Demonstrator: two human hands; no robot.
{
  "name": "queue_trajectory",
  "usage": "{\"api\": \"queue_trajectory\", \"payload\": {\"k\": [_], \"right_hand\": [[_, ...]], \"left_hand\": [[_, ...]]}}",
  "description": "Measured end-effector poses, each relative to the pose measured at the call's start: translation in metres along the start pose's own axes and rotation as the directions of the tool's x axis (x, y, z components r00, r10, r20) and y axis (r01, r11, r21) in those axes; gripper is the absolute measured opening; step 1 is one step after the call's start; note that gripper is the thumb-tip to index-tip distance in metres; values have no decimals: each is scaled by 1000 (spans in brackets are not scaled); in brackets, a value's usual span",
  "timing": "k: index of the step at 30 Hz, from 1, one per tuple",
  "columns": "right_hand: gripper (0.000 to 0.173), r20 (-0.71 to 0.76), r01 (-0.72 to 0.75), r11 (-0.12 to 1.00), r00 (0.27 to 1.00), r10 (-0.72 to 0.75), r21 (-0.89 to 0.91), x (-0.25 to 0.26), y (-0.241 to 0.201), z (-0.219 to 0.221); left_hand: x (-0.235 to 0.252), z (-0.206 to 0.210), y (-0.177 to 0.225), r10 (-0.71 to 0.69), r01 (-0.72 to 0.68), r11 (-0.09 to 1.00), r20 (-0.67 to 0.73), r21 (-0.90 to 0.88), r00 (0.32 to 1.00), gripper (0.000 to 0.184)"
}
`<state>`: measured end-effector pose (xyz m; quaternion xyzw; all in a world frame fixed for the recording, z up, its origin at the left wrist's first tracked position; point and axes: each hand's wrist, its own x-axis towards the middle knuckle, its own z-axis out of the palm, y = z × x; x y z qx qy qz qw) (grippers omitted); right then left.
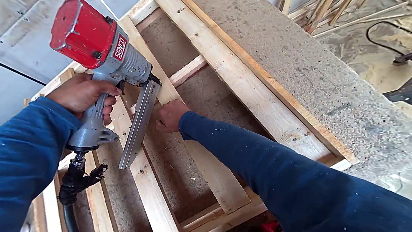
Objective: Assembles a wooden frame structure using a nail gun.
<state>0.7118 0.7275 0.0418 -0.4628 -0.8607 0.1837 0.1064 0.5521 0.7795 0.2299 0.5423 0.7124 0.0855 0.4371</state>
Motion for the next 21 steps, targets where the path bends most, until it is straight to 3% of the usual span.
{"api": "queue_trajectory", "payload": {"k": [5, 14, 21], "right_hand": [[44, 18, 1, 1000, 1000, -1, 19, -1, 2, 0], [44, 6, 19, 999, 1000, -20, 45, -2, 3, 1], [46, 1, 27, 997, 1000, -27, 65, -3, 8, -3]], "left_hand": [[3, 6, 10, -74, 74, 994, -3, 76, 997, 10], [-7, 17, 22, 26, -26, 1000, -31, 5, 999, 10], [8, 24, 34, -81, 81, 995, -3, 52, 997, 12]]}}
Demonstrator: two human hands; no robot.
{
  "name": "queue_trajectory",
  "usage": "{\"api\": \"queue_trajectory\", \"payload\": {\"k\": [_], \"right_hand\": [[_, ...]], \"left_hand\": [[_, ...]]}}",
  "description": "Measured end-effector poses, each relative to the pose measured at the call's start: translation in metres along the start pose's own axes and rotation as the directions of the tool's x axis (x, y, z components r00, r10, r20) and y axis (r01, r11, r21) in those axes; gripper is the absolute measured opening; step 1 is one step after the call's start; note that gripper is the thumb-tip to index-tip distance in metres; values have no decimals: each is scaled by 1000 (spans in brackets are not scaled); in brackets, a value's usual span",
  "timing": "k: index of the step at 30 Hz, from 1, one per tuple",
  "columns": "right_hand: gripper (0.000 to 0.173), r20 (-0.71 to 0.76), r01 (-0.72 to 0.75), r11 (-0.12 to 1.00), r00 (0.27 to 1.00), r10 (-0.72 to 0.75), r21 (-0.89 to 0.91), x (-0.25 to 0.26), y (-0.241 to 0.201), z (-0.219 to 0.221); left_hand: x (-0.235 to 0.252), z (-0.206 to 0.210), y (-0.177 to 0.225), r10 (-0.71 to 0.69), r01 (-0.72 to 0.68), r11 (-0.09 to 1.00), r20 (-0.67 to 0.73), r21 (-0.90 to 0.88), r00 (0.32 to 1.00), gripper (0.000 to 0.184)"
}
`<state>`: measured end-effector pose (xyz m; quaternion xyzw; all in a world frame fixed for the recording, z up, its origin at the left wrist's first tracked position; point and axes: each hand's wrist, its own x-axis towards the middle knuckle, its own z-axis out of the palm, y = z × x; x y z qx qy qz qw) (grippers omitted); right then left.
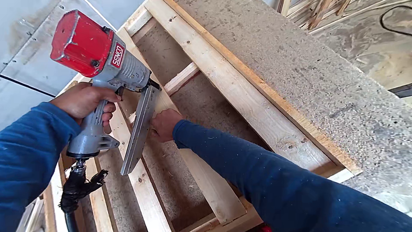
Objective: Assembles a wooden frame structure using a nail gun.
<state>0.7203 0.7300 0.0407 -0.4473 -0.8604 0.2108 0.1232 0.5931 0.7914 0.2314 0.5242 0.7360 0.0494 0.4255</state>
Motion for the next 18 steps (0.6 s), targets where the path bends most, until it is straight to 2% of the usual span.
{"api": "queue_trajectory", "payload": {"k": [5, 8, 11, 12, 13, 14, 15, 16, 18], "right_hand": [[46, -2, 10, 1000, 1000, -10, -1, -2, -5, 0], [39, -51, -17, 999, 998, 19, 48, -6, -4, 3], [28, -119, 21, 984, 993, 1, 179, -12, 9, 6], [26, -180, 22, 978, 983, 16, 206, -20, 17, 0], [34, -266, -37, 983, 960, 85, 182, -32, 28, -11], [49, -368, -167, 977, 907, 205, 133, -46, 42, -23], [66, -482, -329, 940, 812, 329, 87, -60, 59, -35], [90, -559, -486, 870, 701, 442, 78, -73, 79, -50], [142, -563, -725, 667, 484, 670, 170, -89, 118, -73]], "left_hand": [[-5, 1, 2, -11, 10, 1000, -11, -14, 1000, 14], [-8, 6, -5, 78, -78, 997, -45, 3, 996, 14], [-5, 4, -15, 174, -173, 985, -47, 11, 984, 26], [-2, 3, -19, 219, -218, 976, -52, 14, 974, 29], [0, 4, -24, 262, -262, 965, -63, 9, 963, 29], [1, 6, -29, 291, -292, 956, -79, -2, 953, 28], [-1, 9, -35, 310, -313, 950, -87, -20, 947, 26], [-5, 11, -37, 328, -333, 942, -86, -45, 941, 24], [-14, 13, -36, 359, -362, 929, -51, -76, 932, 23]]}}
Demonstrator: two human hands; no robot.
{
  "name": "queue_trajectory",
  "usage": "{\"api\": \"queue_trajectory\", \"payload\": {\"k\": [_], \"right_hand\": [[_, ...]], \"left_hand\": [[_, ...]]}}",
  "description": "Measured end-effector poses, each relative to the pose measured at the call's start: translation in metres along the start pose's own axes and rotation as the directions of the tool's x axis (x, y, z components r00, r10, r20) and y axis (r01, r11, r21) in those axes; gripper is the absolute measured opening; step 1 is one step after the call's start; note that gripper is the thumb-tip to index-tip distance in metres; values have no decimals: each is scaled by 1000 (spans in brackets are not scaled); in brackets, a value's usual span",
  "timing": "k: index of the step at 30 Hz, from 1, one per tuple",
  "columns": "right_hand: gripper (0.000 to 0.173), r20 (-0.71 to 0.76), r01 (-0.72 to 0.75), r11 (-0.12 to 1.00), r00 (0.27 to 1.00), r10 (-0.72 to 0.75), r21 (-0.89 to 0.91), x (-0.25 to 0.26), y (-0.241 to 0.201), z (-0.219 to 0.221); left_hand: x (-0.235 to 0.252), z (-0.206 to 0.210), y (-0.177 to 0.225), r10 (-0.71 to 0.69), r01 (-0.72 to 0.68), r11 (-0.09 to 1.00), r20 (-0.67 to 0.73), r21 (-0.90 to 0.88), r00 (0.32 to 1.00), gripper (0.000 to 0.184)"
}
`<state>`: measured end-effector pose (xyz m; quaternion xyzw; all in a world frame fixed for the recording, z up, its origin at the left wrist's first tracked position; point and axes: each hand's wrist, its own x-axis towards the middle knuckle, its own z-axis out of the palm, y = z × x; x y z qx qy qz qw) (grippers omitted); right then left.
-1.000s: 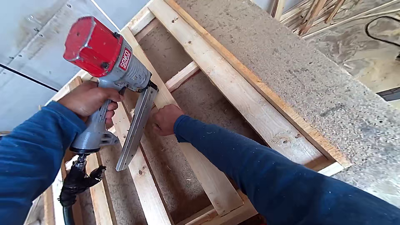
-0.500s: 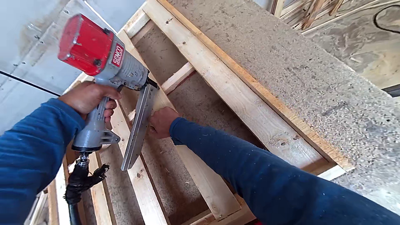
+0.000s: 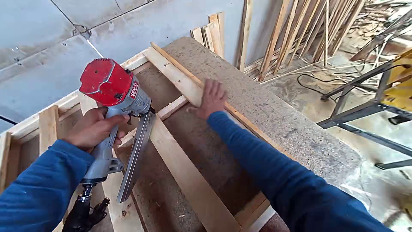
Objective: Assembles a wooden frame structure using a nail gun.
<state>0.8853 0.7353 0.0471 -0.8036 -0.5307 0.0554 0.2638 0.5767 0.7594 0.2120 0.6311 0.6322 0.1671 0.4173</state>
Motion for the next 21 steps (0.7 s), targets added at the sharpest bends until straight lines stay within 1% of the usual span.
{"api": "queue_trajectory", "payload": {"k": [1, 2, 3, 4, 6, 7, 9, 11, 12, 13, 14, 15, 16, 17, 18, 21], "right_hand": [[157, 24, -108, 992, 994, 110, -58, 9, 11, 1], [163, 46, -157, 980, 985, 164, -120, 13, 17, 5], [161, 46, -160, 974, 985, 169, -159, 16, 19, 8], [155, 37, -148, 970, 987, 158, -191, 17, 20, 10], [147, 61, -132, 970, 987, 147, -202, 15, 18, 13], [145, 67, -126, 970, 987, 143, -209, 16, 17, 13], [145, 77, -133, 964, 985, 154, -231, 15, 17, 13], [146, 78, -136, 961, 984, 159, -241, 17, 18, 12], [146, 78, -135, 961, 984, 158, -242, 17, 18, 12], [146, 79, -131, 961, 985, 154, -244, 17, 18, 13], [146, 80, -124, 961, 986, 148, -246, 16, 18, 14], [147, 75, -119, 963, 987, 142, -243, 16, 18, 15], [147, 69, -117, 965, 988, 137, -236, 16, 18, 15], [147, 68, -113, 966, 989, 132, -230, 17, 18, 15], [146, 74, -108, 969, 989, 127, -221, 17, 18, 14], [145, 115, -88, 978, 987, 111, -190, 19, 20, 12]], "left_hand": [[-1, 0, 1, 25, -25, 1000, 32, -2, 999, 23], [-1, 0, 1, 55, -55, 998, 63, 1, 996, 23], [1, 1, 1, 88, -89, 996, 87, 14, 992, 23], [1, 3, 0, 111, -114, 993, 96, 33, 989, 22], [-2, 8, 3, 118, -125, 989, 85, 80, 989, 20], [-4, 10, 8, 122, -130, 986, 83, 100, 989, 20], [-5, 14, 23, 149, -161, 983, 123, 92, 981, 19], [-7, 22, 48, 186, -199, 975, 133, 98, 974, 19], [-11, 31, 66, 148, -160, 975, 90, 154, 985, 20], [-15, 47, 88, 63, -61, 969, -3, 239, 998, 21], [-16, 65, 109, -38, 65, 957, -100, 282, 994, 23], [1, 61, 105, 76, -66, 967, -31, 247, 997, 24], [20, 59, 100, 164, -169, 970, 39, 176, 986, 26], [35, 60, 100, 197, -207, 969, 86, 131, 977, 27], [45, 66, 104, 200, -211, 970, 98, 123, 975, 27], [58, 84, 113, 154, -164, 970, 69, 180, 986, 27]]}}
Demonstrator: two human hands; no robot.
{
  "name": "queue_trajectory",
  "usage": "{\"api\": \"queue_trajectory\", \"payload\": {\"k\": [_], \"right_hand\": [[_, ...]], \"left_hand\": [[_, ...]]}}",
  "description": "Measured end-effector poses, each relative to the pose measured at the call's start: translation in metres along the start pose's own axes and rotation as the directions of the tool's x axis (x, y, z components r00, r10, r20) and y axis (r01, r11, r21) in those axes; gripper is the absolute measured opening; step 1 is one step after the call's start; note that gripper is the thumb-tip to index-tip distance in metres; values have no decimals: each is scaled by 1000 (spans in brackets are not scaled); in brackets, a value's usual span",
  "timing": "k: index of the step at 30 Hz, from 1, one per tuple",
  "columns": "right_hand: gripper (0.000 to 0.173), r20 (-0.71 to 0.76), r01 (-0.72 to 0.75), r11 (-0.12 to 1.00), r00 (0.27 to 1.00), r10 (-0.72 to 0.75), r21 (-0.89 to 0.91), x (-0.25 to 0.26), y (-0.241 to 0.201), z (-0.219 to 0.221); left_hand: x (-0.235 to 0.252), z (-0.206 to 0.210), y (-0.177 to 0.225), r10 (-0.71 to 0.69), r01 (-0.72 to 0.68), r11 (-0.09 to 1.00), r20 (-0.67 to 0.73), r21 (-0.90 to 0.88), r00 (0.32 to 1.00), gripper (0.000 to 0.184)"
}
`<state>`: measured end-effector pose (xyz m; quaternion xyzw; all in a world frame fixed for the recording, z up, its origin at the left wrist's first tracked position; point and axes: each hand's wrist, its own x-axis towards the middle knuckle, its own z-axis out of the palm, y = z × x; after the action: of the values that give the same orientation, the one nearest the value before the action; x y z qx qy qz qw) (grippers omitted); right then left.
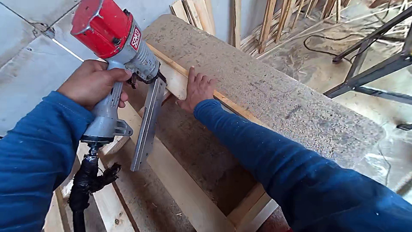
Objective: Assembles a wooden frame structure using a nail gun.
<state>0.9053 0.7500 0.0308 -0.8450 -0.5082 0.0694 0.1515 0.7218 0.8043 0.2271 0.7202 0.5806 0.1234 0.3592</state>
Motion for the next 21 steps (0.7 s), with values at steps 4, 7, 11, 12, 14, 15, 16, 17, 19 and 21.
{"api": "queue_trajectory", "payload": {"k": [4, 7, 11, 12, 14, 15, 16, 17, 19, 21], "right_hand": [[145, 23, 32, 999, 999, -32, 31, -1, 3, -1], [140, -20, 100, 995, 995, -100, 28, 0, 2, 3], [127, -31, 210, 977, 977, -209, 31, 0, 1, 7], [126, -23, 219, 975, 976, -219, 29, 0, 0, 8], [126, -14, 222, 975, 975, -222, 28, 2, 0, 8], [126, -5, 219, 975, 976, -219, 24, 1, 0, 7], [126, 4, 217, 976, 976, -217, 19, 1, 0, 6], [125, 11, 215, 976, 976, -216, 16, 1, 1, 5], [123, 9, 213, 977, 977, -214, 17, 1, 1, 3], [122, 9, 209, 978, 978, -209, 16, 1, -1, 7]], "left_hand": [[4, 4, 5, -12, 13, 999, -17, 46, 1000, 25], [4, 5, 8, -24, 25, 999, -17, 40, 1000, 25], [8, 8, 12, -37, 37, 999, -19, 38, 999, 25], [9, 7, 12, -40, 41, 998, -20, 42, 999, 25], [12, 7, 14, -54, 54, 997, -13, 60, 998, 26], [14, 6, 14, -64, 64, 995, 1, 74, 998, 26], [16, 5, 13, -72, 70, 994, 14, 84, 997, 26], [18, 4, 13, -77, 75, 993, 20, 89, 997, 26], [25, 0, 12, -80, 74, 993, 61, 94, 995, 23], [37, -4, 9, -58, 45, 994, 138, 99, 989, 20]]}}
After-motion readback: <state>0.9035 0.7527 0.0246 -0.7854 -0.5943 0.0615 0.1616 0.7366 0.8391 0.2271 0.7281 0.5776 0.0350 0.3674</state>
